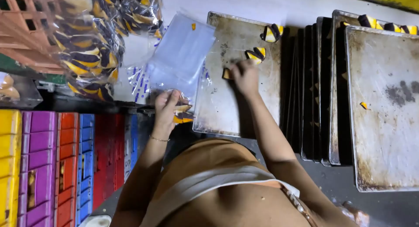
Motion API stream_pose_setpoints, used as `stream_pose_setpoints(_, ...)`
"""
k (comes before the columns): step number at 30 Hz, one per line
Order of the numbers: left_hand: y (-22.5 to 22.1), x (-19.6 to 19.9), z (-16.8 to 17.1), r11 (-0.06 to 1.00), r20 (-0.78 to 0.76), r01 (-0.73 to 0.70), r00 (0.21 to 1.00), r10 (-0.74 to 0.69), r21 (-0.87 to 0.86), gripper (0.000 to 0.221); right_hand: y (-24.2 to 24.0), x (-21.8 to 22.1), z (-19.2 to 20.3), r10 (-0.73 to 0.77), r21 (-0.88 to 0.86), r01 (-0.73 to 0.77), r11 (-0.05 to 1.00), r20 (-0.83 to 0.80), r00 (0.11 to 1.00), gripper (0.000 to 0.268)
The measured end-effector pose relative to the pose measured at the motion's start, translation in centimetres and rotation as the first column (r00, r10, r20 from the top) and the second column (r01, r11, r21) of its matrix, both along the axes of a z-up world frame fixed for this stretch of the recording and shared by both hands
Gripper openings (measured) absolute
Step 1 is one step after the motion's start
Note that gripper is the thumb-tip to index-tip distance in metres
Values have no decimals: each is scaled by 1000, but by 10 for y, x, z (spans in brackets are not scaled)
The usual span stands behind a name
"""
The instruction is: Picking up individual pastries from a baking tray and placing them into plastic bags for packaging.
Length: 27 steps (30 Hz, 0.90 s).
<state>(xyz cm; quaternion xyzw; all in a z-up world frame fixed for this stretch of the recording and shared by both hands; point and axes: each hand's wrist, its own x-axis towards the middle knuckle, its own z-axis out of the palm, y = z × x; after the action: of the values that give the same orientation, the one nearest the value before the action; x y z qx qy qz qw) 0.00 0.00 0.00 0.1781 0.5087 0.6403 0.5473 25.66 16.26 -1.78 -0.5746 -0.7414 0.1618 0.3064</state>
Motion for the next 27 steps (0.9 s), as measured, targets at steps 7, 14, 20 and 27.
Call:
stream_pose_setpoints(7, 4, 13, 21, 1000, -30, 0, 1000, 0, 16, 22, 16, 46, -32, -236, 165, 215, 963, 119, 964, 38)
stream_pose_setpoints(14, 7, 21, 20, 1000, 123, -17, 992, 20, -26, 26, -15, 32, 17, 295, 241, -255, 936, -149, 944, 28)
stream_pose_setpoints(20, 5, 35, 24, 997, 266, -72, 961, 75, -20, 28, -22, 38, 3, 408, 173, -383, 907, -138, 903, 28)
stream_pose_setpoints(27, -4, 54, 24, 997, 355, -65, 932, 76, -43, 26, -73, 65, 45, 176, 117, -132, 984, -641, 747, 40)
